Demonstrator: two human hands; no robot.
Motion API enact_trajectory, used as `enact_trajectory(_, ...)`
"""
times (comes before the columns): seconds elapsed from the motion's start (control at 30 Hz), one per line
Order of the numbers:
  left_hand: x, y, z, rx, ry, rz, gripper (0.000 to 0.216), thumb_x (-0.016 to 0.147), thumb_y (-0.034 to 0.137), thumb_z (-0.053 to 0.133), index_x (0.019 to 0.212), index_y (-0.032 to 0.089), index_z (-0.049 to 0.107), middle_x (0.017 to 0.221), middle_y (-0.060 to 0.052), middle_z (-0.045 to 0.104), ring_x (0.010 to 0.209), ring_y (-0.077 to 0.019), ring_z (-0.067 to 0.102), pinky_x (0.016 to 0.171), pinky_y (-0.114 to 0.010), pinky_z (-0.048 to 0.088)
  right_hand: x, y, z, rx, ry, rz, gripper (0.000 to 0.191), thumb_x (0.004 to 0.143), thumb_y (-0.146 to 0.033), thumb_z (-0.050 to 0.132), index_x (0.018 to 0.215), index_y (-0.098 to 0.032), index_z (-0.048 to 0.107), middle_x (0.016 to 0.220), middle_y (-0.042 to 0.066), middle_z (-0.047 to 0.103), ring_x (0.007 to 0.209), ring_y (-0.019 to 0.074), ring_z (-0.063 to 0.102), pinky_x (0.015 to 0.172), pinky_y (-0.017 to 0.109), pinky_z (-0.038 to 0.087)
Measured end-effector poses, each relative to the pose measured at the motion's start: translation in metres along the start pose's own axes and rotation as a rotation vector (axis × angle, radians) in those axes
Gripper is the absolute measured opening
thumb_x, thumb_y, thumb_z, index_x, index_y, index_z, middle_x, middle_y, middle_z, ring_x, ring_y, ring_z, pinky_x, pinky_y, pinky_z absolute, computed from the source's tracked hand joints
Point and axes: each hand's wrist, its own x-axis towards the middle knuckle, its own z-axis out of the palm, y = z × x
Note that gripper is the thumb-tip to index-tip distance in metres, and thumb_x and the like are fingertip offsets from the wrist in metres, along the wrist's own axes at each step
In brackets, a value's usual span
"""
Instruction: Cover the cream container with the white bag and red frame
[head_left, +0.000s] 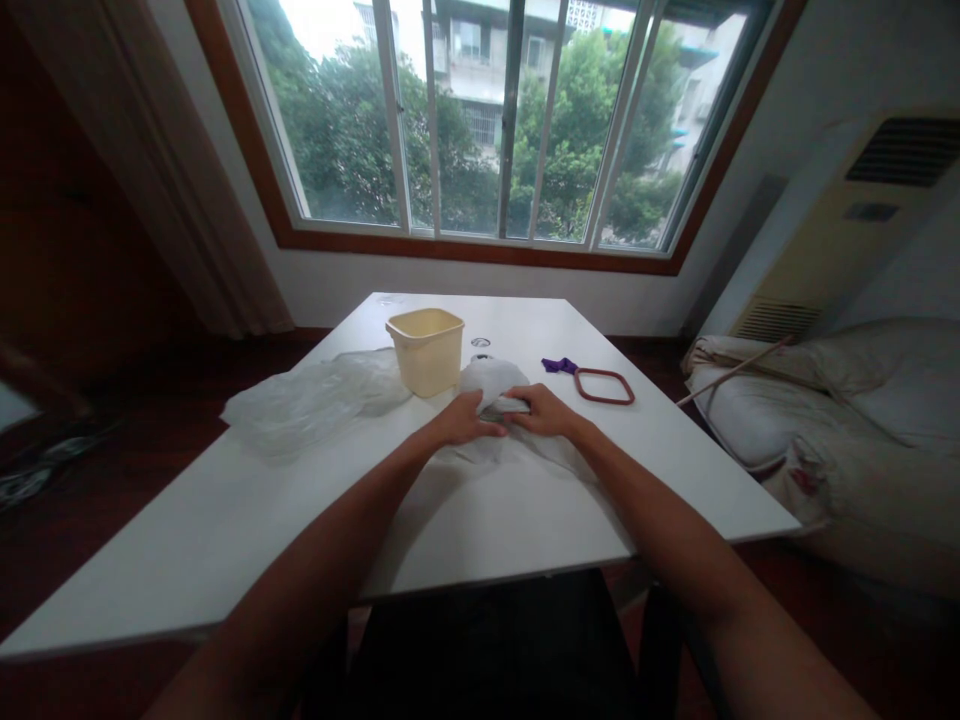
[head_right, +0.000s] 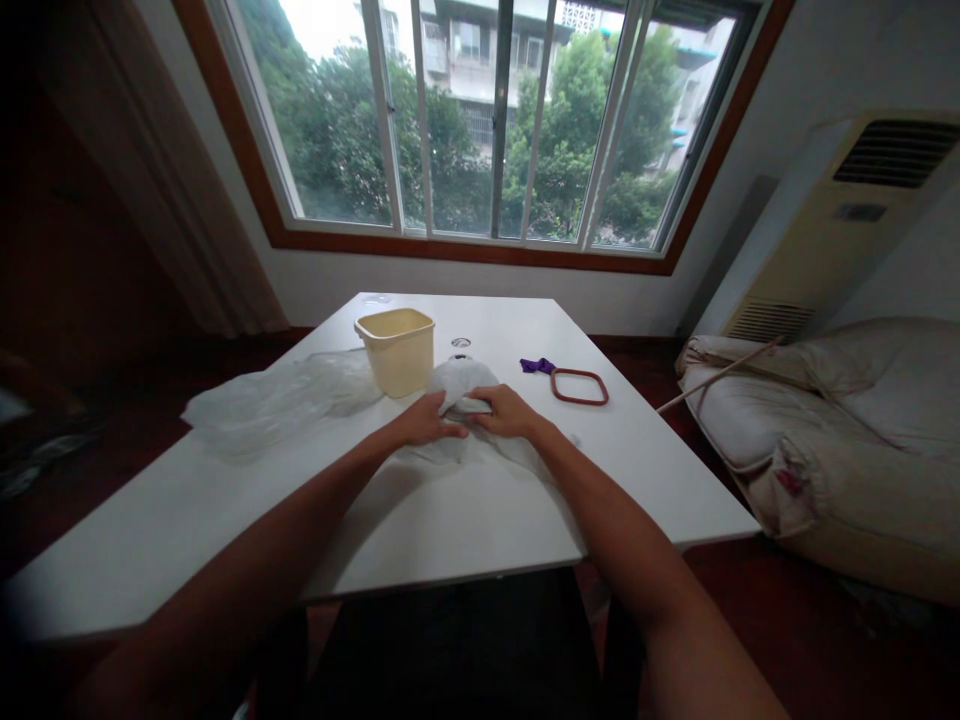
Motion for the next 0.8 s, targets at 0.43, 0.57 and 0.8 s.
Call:
enact_trajectory(0.43, 0.001, 0.029, -0.005, 0.747, -0.056, -0.052, 0.029, 0.094, 0.036, 0.05, 0.1, 0.018, 0.071, 0.099, -0.013, 0.074, 0.09, -0.0259, 0.071, 0.074, -0.031, 0.049, 0.004, -0.013, 0.01, 0.079, 0.168, -0.177, 0.046, 0.07, -0.002, 0.056, 0.11, -0.02, 0.07, 0.104, 0.007, 0.069, 0.096, 0.0202, 0.064, 0.09, 0.036, 0.051)
enact_trajectory(0.57, 0.0, 0.034, -0.013, 0.791, 0.048, -0.042, 0.025, 0.088, 0.016, 0.048, 0.104, 0.018, 0.067, 0.105, -0.01, 0.072, 0.093, -0.0235, 0.069, 0.076, -0.03, 0.049, 0.003, 0.007, 0.017, -0.009, 0.143, -0.083, 0.082, 0.067, -0.001, 0.055, 0.146, -0.02, 0.045, 0.134, 0.011, 0.062, 0.115, 0.0242, 0.06, 0.101, 0.041, 0.046)
enact_trajectory(0.8, -0.002, 0.034, -0.005, 0.729, 0.058, 0.12, 0.03, 0.086, 0.01, 0.044, 0.106, 0.017, 0.064, 0.113, -0.01, 0.068, 0.091, -0.0224, 0.067, 0.072, -0.03, 0.049, 0.005, 0.029, 0.034, -0.068, 0.067, 0.11, 0.101, 0.074, -0.014, 0.06, 0.159, -0.019, 0.008, 0.137, 0.014, 0.059, 0.115, 0.0239, 0.061, 0.095, 0.036, 0.049)
